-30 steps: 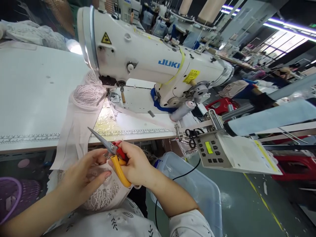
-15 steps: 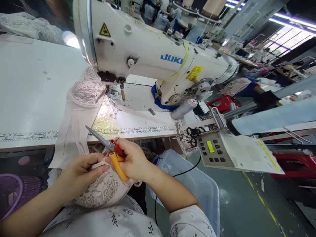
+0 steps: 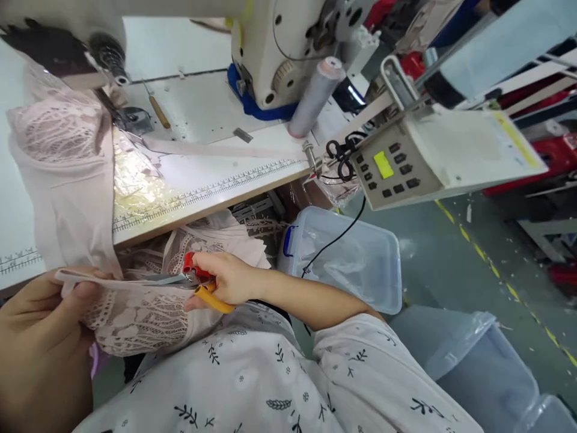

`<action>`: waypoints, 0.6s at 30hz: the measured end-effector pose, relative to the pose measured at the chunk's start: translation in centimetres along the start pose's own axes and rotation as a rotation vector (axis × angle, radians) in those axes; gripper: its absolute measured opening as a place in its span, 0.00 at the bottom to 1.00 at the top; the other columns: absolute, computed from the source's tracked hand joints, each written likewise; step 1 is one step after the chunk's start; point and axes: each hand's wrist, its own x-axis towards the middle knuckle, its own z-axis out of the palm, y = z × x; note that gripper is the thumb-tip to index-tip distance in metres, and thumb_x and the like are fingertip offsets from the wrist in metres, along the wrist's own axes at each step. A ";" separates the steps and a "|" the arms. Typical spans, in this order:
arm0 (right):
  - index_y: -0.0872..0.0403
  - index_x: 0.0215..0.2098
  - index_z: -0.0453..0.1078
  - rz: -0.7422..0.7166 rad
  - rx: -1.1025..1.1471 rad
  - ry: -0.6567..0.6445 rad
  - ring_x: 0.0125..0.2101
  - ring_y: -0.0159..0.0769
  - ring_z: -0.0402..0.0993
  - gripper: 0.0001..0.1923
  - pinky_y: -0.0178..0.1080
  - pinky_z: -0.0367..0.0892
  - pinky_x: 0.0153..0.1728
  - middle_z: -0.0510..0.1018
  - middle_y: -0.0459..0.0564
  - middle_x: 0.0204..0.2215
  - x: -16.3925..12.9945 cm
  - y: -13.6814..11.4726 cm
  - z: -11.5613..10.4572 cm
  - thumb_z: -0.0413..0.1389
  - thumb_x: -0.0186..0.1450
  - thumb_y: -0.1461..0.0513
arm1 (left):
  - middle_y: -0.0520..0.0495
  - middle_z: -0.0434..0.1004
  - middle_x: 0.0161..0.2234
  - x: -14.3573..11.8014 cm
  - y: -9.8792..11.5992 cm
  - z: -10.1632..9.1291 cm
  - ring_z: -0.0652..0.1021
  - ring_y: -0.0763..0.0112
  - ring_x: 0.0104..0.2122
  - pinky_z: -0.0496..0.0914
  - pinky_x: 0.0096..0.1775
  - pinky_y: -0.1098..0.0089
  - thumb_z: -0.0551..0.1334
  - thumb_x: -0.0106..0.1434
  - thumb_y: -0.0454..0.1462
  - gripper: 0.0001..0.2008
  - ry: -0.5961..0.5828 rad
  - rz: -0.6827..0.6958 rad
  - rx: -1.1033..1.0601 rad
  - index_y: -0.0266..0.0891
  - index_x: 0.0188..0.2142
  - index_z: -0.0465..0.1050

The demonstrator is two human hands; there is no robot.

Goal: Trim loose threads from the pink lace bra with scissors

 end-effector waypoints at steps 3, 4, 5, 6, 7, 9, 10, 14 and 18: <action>0.53 0.25 0.54 -0.012 0.031 0.060 0.22 0.25 0.53 0.20 0.30 0.55 0.21 0.60 0.38 0.21 -0.1 -0.3 0.3 0.63 0.52 0.54 | 0.52 0.75 0.22 0.4 -0.4 -0.2 0.75 0.67 0.21 0.74 0.20 0.70 0.68 0.45 0.36 0.07 0.019 0.031 -0.016 0.38 0.25 0.74; 0.52 0.24 0.53 -0.021 0.033 0.075 0.21 0.25 0.52 0.20 0.29 0.54 0.21 0.59 0.38 0.20 -0.1 -0.4 0.3 0.63 0.52 0.56 | 0.52 0.75 0.22 0.6 -0.5 -0.2 0.75 0.67 0.21 0.74 0.20 0.70 0.68 0.45 0.35 0.06 0.021 0.029 -0.025 0.37 0.25 0.74; 0.52 0.24 0.52 -0.032 0.039 0.086 0.21 0.24 0.51 0.20 0.29 0.53 0.21 0.58 0.37 0.20 0.0 -0.5 0.2 0.63 0.51 0.58 | 0.52 0.75 0.21 0.6 -0.6 -0.3 0.75 0.67 0.21 0.74 0.20 0.70 0.68 0.45 0.34 0.06 0.024 0.027 -0.035 0.37 0.25 0.74; 0.52 0.23 0.52 -0.043 0.052 0.094 0.21 0.24 0.51 0.19 0.29 0.53 0.21 0.58 0.37 0.20 0.1 -0.6 0.2 0.62 0.52 0.59 | 0.52 0.76 0.22 0.6 -0.7 -0.2 0.75 0.67 0.22 0.74 0.21 0.70 0.68 0.46 0.34 0.05 0.035 0.038 -0.042 0.37 0.25 0.74; 0.52 0.23 0.53 -0.050 0.071 0.099 0.21 0.24 0.51 0.19 0.29 0.53 0.21 0.58 0.37 0.20 0.1 -0.7 0.2 0.62 0.52 0.59 | 0.52 0.76 0.22 0.5 -0.8 -0.1 0.75 0.68 0.22 0.74 0.22 0.71 0.67 0.46 0.33 0.05 0.050 0.060 -0.044 0.37 0.25 0.74; 0.53 0.22 0.54 -0.047 0.094 0.092 0.21 0.25 0.53 0.17 0.29 0.54 0.22 0.59 0.38 0.20 0.2 -0.6 0.3 0.61 0.53 0.59 | 0.52 0.76 0.23 0.1 -0.8 0.1 0.75 0.69 0.22 0.74 0.23 0.71 0.67 0.47 0.33 0.04 0.088 0.119 -0.051 0.37 0.25 0.74; 0.53 0.21 0.55 -0.039 0.093 0.087 0.22 0.25 0.53 0.17 0.29 0.54 0.22 0.60 0.39 0.20 0.2 -0.6 0.3 0.61 0.53 0.58 | 0.52 0.76 0.22 0.0 -0.8 0.2 0.75 0.69 0.22 0.73 0.23 0.71 0.67 0.47 0.33 0.04 0.102 0.133 -0.052 0.37 0.26 0.74; 0.54 0.21 0.57 -0.024 0.120 0.088 0.23 0.25 0.56 0.14 0.29 0.55 0.23 0.63 0.40 0.22 0.0 -0.3 0.7 0.61 0.51 0.61 | 0.52 0.77 0.22 -0.1 -1.0 0.0 0.75 0.69 0.21 0.71 0.21 0.72 0.68 0.48 0.33 0.04 0.102 0.137 -0.086 0.37 0.27 0.76; 0.55 0.21 0.59 0.025 0.276 0.102 0.22 0.25 0.56 0.13 0.29 0.55 0.23 0.63 0.40 0.22 -0.1 -0.8 0.8 0.61 0.52 0.62 | 0.53 0.79 0.25 1.0 -2.3 -1.2 0.74 0.71 0.24 0.69 0.23 0.74 0.70 0.49 0.35 0.04 0.108 0.294 -0.004 0.38 0.27 0.78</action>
